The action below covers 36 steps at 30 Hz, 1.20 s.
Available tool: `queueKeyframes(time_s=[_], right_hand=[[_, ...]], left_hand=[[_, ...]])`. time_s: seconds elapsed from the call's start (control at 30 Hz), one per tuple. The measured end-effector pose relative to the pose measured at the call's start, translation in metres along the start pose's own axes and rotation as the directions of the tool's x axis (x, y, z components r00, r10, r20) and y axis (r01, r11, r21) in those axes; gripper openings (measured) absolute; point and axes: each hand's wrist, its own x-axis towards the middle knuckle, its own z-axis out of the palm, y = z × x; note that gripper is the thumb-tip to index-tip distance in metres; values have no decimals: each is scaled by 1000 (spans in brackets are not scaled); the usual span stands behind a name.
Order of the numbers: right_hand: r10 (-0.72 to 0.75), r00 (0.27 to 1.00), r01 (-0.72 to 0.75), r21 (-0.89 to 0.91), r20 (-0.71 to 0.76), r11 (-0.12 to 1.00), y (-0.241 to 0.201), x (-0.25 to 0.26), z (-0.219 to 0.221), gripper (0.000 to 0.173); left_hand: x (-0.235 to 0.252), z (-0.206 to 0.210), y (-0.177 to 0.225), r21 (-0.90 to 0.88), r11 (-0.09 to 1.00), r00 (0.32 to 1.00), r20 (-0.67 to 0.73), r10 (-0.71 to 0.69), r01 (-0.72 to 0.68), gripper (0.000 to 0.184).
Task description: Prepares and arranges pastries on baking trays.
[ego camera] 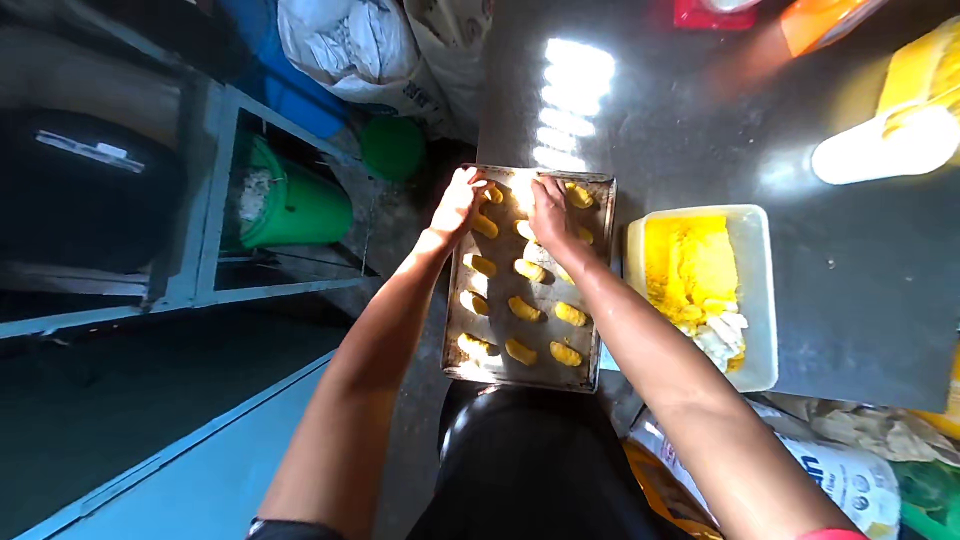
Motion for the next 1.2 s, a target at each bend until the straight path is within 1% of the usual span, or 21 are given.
queueKeyframes(time_s=[0.13, 0.2, 0.23, 0.3, 0.37, 0.43, 0.47, 0.53, 0.63, 0.73, 0.77, 0.8, 0.83, 0.87, 0.9, 0.93, 0.97, 1.0, 1.03, 1.1, 1.2], right_hand=[[-27, 1000, 27, 3, -4, 1000, 11, 5, 4, 38], [-21, 1000, 22, -12, 22, 1000, 10, 5, 0, 38], [-9, 1000, 10, -15, 28, 1000, 7, 4, -4, 39], [12, 1000, -12, 13, -10, 1000, -2, 0, -13, 44], [5, 993, 0, 37, -119, 999, -11, -6, -9, 46], [-19, 987, 18, -8, -161, 1000, -18, -8, 5, 60], [-31, 988, 22, -61, -154, 998, -21, -7, 15, 68], [-32, 993, 14, -159, -112, 987, -22, -5, 36, 75], [-16, 999, 7, -208, -42, 978, -7, -9, 62, 73], [-10, 1000, 9, -231, -3, 973, -5, -9, 65, 73], [-5, 1000, 7, -225, 10, 974, -7, -10, 62, 74], [-13, 1000, 16, -203, 18, 979, -7, -10, 56, 73], [-31, 999, 33, -156, 17, 987, -5, -11, 48, 72], [-56, 998, 57, -99, 9, 993, 0, -15, 38, 72], [-71, 997, 71, -64, -2, 995, 6, -19, 25, 72], [-77, 997, 76, -72, -22, 995, 11, -23, 8, 72], [-67, 996, 61, -113, -50, 992, 15, -24, -8, 72], [-45, 995, 29, -173, -89, 985, 20, -23, -18, 72], [-22, 994, -2, -219, -105, 976, 29, -23, -20, 76], [-5, 997, -15, -273, -72, 962, 48, -25, -13, 83], [-38, 999, 28, -320, -25, 947, 69, -26, 10, 83]], left_hand=[[-5, 1, 2, -59, 998, 998, -57, -36, 33, 30], [-7, 1, 5, -41, 998, 997, -53, -55, 53, 29], [-9, 1, 8, -31, 998, 997, -48, -62, 61, 31], [-14, 1, 14, -20, 1000, 997, -80, -6, 5, 35], [-19, 8, 17, -9, 997, 993, -95, 71, -72, 39], [-22, 27, 12, 70, 991, 989, -91, 116, -110, 50], [-22, 39, 7, 102, 990, 991, -80, 106, -98, 56], [-21, 55, 0, 98, 993, 994, -78, 71, -63, 63], [-21, 57, 6, 130, 991, 999, -43, -10, 16, 67], [-23, 54, 10, 198, 980, 999, -25, -27, 32, 66], [-23, 51, 10, 189, 982, 1000, -5, -15, 16, 68], [-22, 48, 8, 143, 990, 1000, 2, 10, -10, 70], [-22, 46, 5, 56, 997, 998, -28, 49, -47, 74], [-23, 44, 1, -59, 994, 992, -97, 81, -87, 75], [-25, 35, 2, -152, 983, 984, -163, 78, -103, 74], [-31, 21, 7, -193, 978, 980, -194, 43, -81, 72], [-39, 4, 15, -190, 982, 981, -195, -12, -26, 70], [-50, -9, 22, -173, 984, 978, -196, -67, 33, 69], [-63, -13, 27, -156, 986, 969, -225, -98, 63, 69], [-89, -9, 39, -149, 983, 956, -256, -144, 109, 67], [-123, 12, 55, -95, 983, 960, -217, -177, 160, 67]])
